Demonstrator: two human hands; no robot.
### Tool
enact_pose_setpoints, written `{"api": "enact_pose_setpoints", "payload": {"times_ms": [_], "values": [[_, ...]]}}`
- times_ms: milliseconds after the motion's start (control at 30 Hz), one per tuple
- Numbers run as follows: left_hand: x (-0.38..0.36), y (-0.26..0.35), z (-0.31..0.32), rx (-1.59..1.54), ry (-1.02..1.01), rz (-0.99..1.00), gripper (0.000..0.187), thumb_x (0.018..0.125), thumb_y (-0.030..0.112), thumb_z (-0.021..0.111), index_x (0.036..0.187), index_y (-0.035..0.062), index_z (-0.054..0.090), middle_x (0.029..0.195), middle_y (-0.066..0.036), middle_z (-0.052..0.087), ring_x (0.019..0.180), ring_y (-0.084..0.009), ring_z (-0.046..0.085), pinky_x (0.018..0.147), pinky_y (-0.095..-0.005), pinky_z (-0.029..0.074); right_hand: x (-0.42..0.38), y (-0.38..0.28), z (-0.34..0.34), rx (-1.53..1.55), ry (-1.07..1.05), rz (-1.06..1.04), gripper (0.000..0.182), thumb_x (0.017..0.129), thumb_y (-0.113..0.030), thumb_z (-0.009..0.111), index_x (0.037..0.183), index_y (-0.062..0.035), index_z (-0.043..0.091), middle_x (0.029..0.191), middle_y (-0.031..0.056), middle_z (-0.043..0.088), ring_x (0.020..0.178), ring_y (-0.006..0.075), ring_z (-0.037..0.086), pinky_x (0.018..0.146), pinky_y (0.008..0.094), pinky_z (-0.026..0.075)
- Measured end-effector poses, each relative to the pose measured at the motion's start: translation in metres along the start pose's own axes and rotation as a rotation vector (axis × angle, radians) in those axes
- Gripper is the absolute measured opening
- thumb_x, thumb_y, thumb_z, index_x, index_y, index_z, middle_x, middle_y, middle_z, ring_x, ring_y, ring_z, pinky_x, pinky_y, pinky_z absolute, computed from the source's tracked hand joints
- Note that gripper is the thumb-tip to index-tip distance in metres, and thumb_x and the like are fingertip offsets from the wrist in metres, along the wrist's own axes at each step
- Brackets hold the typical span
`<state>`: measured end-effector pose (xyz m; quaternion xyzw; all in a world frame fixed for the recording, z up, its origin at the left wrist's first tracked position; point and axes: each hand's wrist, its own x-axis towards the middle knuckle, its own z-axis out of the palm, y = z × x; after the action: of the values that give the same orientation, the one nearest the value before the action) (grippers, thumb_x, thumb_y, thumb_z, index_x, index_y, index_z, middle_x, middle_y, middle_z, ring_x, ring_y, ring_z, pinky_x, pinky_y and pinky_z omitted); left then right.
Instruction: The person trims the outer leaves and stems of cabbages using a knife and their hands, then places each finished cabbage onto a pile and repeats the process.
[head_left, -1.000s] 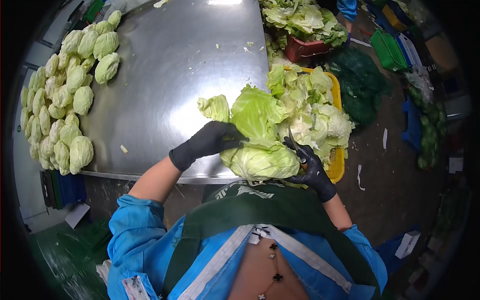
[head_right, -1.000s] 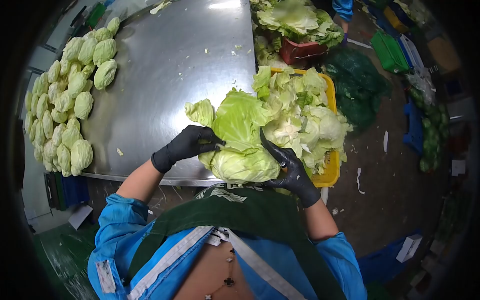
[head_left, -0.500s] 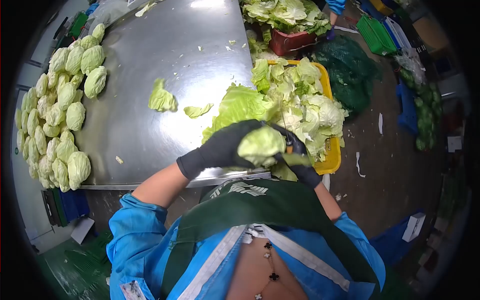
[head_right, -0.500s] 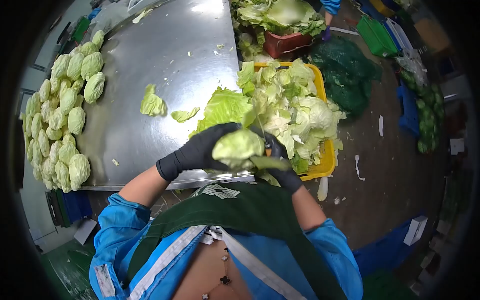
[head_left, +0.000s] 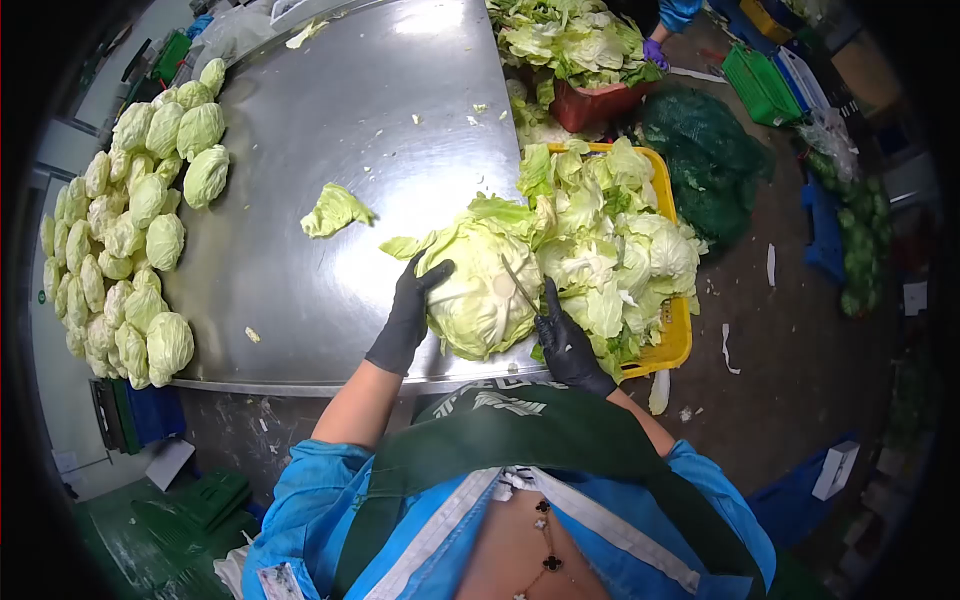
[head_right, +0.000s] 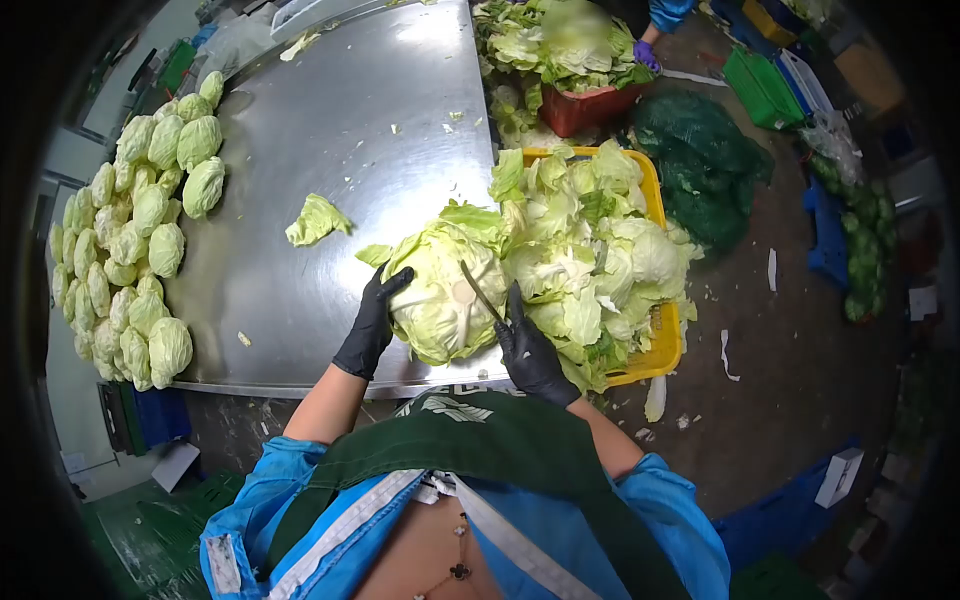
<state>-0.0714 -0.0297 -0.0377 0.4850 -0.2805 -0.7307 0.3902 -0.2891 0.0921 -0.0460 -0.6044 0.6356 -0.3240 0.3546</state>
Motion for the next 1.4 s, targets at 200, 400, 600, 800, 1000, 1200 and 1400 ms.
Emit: {"api": "enact_pose_setpoints", "payload": {"times_ms": [200,400,600,800,1000,1200,1400], "values": [[0.001,0.005,0.006,-0.055,0.011,-0.053,0.051,0.079,0.008,0.065,0.126,-0.0009,0.044,0.11,-0.011,0.058,0.097,-0.0202,0.058,0.086,-0.0315,0.047,-0.027,0.037,0.021,0.017,-0.059,0.007,0.062,0.094,-0.024,0.041,0.143,-0.003,0.009,0.085,0.0287,0.057,0.07,0.0402,0.058,0.061,0.0437,0.046],[0.003,-0.005,-0.003,-0.021,0.027,-0.041,0.051,0.08,0.01,0.065,0.126,-0.0012,0.044,0.111,-0.012,0.058,0.098,-0.0204,0.058,0.086,-0.0314,0.048,-0.019,0.02,0.007,-0.113,-0.081,0.133,0.061,0.094,-0.025,0.041,0.143,-0.0047,0.011,0.086,0.0275,0.058,0.073,0.0416,0.058,0.062,0.0445,0.046],[-0.004,0.001,0.004,0.032,0.018,-0.023,0.05,0.081,0.009,0.066,0.125,-0.0018,0.045,0.11,-0.011,0.059,0.098,-0.0186,0.058,0.085,-0.031,0.048,-0.017,0.021,0.007,-0.025,-0.032,-0.011,0.062,0.093,-0.024,0.044,0.143,-0.0063,0.013,0.083,0.0254,0.057,0.071,0.0395,0.058,0.06,0.0438,0.046],[-0.015,-0.007,0.005,0.082,0.025,0.043,0.052,0.078,0.009,0.07,0.123,-0.0013,0.046,0.109,-0.01,0.059,0.097,-0.0177,0.058,0.085,-0.0302,0.047,0.013,0.029,0.022,-0.233,0.251,0.114,0.062,0.092,-0.024,0.048,0.143,-0.0081,0.016,0.076,0.0219,0.058,0.062,0.0386,0.057,0.052,0.0448,0.045],[-0.025,-0.038,-0.011,0.147,-0.01,0.139,0.063,0.074,0.014,0.071,0.129,0.0007,0.042,0.119,-0.011,0.053,0.109,-0.0198,0.051,0.095,-0.0312,0.04,0.086,0.027,0.003,-0.133,0.26,0.09,0.057,0.081,-0.04,0.063,0.121,-0.0011,0.05,0.09,0.0232,0.063,0.079,0.0382,0.061,0.07,0.0403,0.049],[-0.026,-0.04,-0.017,-0.156,-0.366,0.153,0.072,0.073,0.02,0.073,0.133,0.0021,0.036,0.125,-0.013,0.049,0.115,-0.0237,0.048,0.097,-0.0369,0.041,0.128,0.093,-0.011,-0.152,0.175,0.319,0.044,0.073,-0.033,0.069,0.104,-0.0023,0.063,0.098,0.0185,0.065,0.09,0.0297,0.062,0.079,0.035,0.048],[-0.013,-0.044,-0.031,-0.678,-0.209,-0.081,0.06,0.087,0.036,0.057,0.134,0.0079,0.035,0.129,-0.009,0.048,0.118,-0.0293,0.046,0.101,-0.0498,0.036,0.084,0.011,-0.057,0.309,0.267,0.212,0.085,0.071,-0.036,0.076,0.136,-0.005,0.032,0.096,0.0114,0.058,0.084,0.0231,0.057,0.077,0.0335,0.046]]}}
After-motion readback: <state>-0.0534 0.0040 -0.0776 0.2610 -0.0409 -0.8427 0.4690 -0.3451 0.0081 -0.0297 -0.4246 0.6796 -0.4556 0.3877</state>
